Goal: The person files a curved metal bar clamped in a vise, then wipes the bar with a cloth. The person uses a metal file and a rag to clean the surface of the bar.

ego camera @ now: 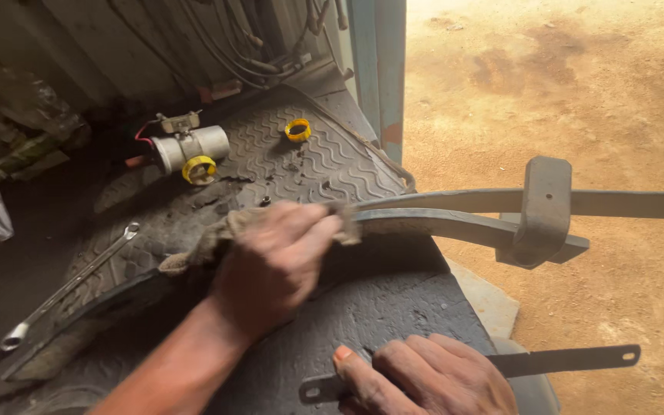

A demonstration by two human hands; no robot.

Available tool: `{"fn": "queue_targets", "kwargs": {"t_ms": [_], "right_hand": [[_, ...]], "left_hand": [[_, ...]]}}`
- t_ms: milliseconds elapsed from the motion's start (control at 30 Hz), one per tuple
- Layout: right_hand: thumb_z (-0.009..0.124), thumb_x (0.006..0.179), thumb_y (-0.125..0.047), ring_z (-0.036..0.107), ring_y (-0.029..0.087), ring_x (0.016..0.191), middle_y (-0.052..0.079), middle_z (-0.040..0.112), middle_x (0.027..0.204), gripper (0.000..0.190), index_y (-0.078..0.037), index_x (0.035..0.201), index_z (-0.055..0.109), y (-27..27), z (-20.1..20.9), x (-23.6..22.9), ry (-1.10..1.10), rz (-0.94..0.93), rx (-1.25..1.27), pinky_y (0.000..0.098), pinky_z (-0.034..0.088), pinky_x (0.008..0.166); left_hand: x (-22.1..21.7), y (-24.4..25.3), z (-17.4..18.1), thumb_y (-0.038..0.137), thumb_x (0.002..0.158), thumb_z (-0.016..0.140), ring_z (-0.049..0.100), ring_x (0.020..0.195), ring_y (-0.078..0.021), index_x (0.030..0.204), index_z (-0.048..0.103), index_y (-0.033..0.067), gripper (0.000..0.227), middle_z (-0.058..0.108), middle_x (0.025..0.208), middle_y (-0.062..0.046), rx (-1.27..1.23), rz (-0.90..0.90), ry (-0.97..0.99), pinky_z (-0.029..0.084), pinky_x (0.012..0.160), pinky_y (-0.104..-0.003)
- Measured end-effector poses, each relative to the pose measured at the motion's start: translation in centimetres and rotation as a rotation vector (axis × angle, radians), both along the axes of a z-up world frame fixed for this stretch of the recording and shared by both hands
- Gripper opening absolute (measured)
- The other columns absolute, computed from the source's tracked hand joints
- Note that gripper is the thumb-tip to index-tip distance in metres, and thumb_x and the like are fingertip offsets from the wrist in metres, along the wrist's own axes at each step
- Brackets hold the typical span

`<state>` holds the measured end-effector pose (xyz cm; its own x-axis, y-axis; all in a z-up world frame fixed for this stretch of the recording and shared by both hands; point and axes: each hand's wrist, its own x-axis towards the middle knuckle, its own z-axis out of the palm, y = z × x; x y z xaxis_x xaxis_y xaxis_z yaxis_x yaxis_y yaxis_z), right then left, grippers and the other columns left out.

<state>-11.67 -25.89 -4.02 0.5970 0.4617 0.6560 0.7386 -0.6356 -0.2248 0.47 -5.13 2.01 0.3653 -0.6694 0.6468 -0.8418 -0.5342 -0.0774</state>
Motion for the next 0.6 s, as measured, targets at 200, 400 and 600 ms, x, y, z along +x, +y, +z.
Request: {"fn": "queue_targets", "kwargs": {"t_ms": [200, 400, 600], "right_hand": [[0.081, 0.085, -0.034, 0.061, 0.011, 0.061, -0.002, 0.056, 0.073, 0.049, -0.015, 0.128, 0.069, -0.1, 1.1, 0.2, -0.168, 0.012, 0.004, 0.0273, 0.049, 0.052], [0.084, 0.081, -0.036, 0.060, 0.011, 0.059, -0.002, 0.056, 0.071, 0.056, -0.014, 0.131, 0.070, -0.1, 0.9, 0.1, -0.145, -0.013, -0.007, 0.0285, 0.050, 0.052], [0.083, 0.086, -0.036, 0.061, 0.009, 0.063, -0.002, 0.057, 0.075, 0.052, -0.015, 0.131, 0.069, 0.2, 0.8, -0.2, -0.094, -0.024, 0.021, 0.0274, 0.051, 0.055]], "left_hand": [[1.5, -7.4, 0.1, 0.000, 0.085, 0.066, 0.069, 0.101, -0.0314, 0.108, 0.069, -0.0045, 0.024, 0.070, 0.107, -0.016, -0.023, -0.195, -0.049, 0.057, 0.093, -0.042], [1.3, -3.7, 0.9, -0.002, 0.084, 0.068, 0.071, 0.096, -0.0294, 0.104, 0.072, -0.0004, 0.020, 0.072, 0.105, -0.014, 0.005, -0.171, -0.021, 0.058, 0.086, -0.040], [0.0, -0.5, 1.1, -0.003, 0.078, 0.069, 0.071, 0.097, -0.0306, 0.106, 0.073, -0.0017, 0.028, 0.073, 0.106, -0.015, 0.038, -0.011, -0.053, 0.058, 0.086, -0.041]]}}
